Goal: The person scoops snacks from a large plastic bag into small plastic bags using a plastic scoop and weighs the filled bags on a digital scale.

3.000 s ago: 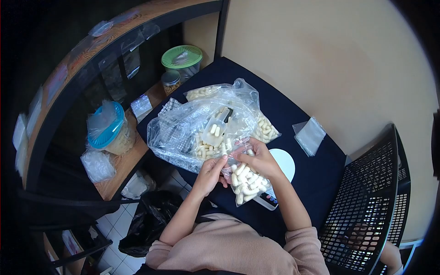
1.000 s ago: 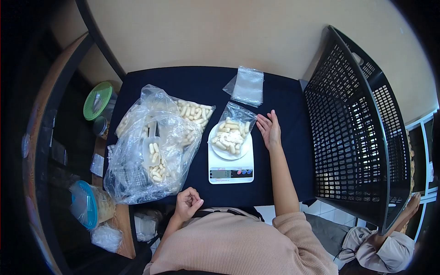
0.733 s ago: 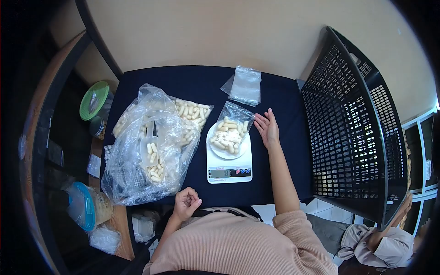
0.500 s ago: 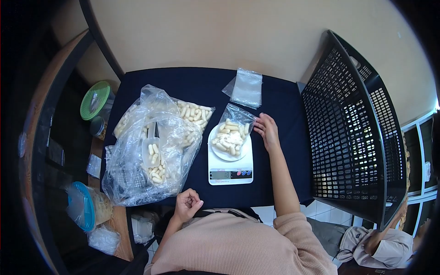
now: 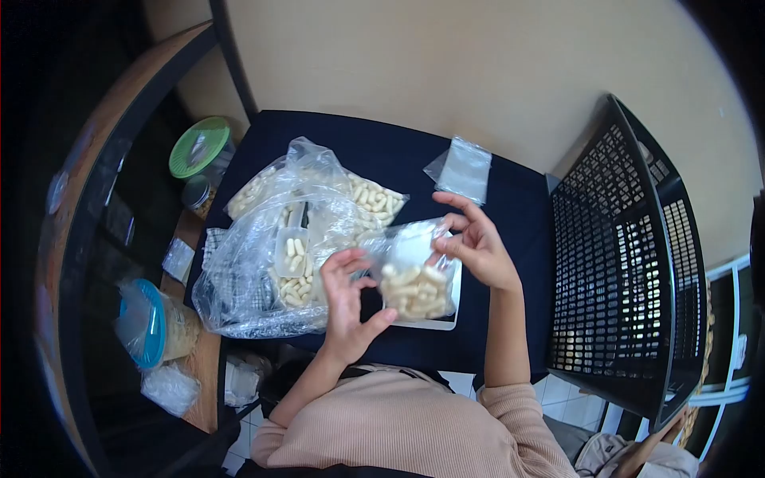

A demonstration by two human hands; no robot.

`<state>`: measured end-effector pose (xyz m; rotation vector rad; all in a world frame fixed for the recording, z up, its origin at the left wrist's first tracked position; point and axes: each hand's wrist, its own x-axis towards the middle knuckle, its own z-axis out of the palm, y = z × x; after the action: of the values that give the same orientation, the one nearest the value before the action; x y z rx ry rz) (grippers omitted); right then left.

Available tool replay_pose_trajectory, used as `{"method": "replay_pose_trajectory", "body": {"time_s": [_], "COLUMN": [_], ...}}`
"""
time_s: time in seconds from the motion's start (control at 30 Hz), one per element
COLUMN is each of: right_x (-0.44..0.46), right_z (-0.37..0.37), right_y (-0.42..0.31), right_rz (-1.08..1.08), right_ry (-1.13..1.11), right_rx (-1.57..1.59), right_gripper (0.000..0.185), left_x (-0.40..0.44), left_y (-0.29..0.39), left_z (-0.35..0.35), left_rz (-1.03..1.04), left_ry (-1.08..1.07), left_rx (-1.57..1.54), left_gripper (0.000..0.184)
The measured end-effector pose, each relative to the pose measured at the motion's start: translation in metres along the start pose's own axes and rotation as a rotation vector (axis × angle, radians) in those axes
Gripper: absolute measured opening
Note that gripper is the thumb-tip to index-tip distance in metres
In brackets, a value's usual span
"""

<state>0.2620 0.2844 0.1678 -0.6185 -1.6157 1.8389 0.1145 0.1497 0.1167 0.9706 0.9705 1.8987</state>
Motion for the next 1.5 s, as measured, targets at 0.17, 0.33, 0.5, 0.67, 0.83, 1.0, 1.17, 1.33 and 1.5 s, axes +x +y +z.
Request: {"method": "replay_pose_trajectory", "body": {"time_s": [0.17,0.33,0.5,0.67,0.83,1.0,1.17,1.33,1.5], "right_x": [0.01,0.008,0.012,0.019,0.029,0.038,0.043,0.046,0.044], "right_z": [0.04,0.06,0.081,0.086,0.084,0.087,0.091,0.099,0.099], "right_y": [0.001,0.015,0.031,0.031,0.039,0.027,0.033,0.03,0.037], "right_rz": [-0.052,-0.05,-0.029,0.051,0.175,0.131,0.136,0.139,0.156], "right_ry": [-0.038,-0.13,-0.075,-0.117,-0.17,-0.214,-0.217,-0.284,-0.295], "right_rx": [-0.025,-0.206,-0.121,-0.136,-0.214,-0.469,-0.516,-0.556,-0.495], "right_gripper": [0.055,0.056,0.048,0.044,0.023,0.014,0.013,0.011,0.012], "left_x": [-0.001,-0.004,-0.009,-0.015,-0.021,-0.018,-0.016,-0.016,-0.015], "left_y": [0.007,0.005,0.006,0.002,0.003,-0.003,0.004,-0.004,0.001], "left_z": [-0.011,-0.024,-0.035,-0.042,-0.033,-0.037,-0.045,-0.049,-0.046], "left_rz": [-0.223,-0.048,-0.052,-0.072,-0.276,-0.36,-0.495,-0.583,-0.548], "left_ry": [-0.017,0.3,0.383,0.383,0.454,0.53,0.457,0.426,0.413], "left_rx": [0.045,-0.046,-0.038,-0.029,-0.401,-0.579,-0.652,-0.752,-0.626], "left_gripper": [0.029,0.013,0.017,0.017,0.022,0.028,0.032,0.03,0.025]}}
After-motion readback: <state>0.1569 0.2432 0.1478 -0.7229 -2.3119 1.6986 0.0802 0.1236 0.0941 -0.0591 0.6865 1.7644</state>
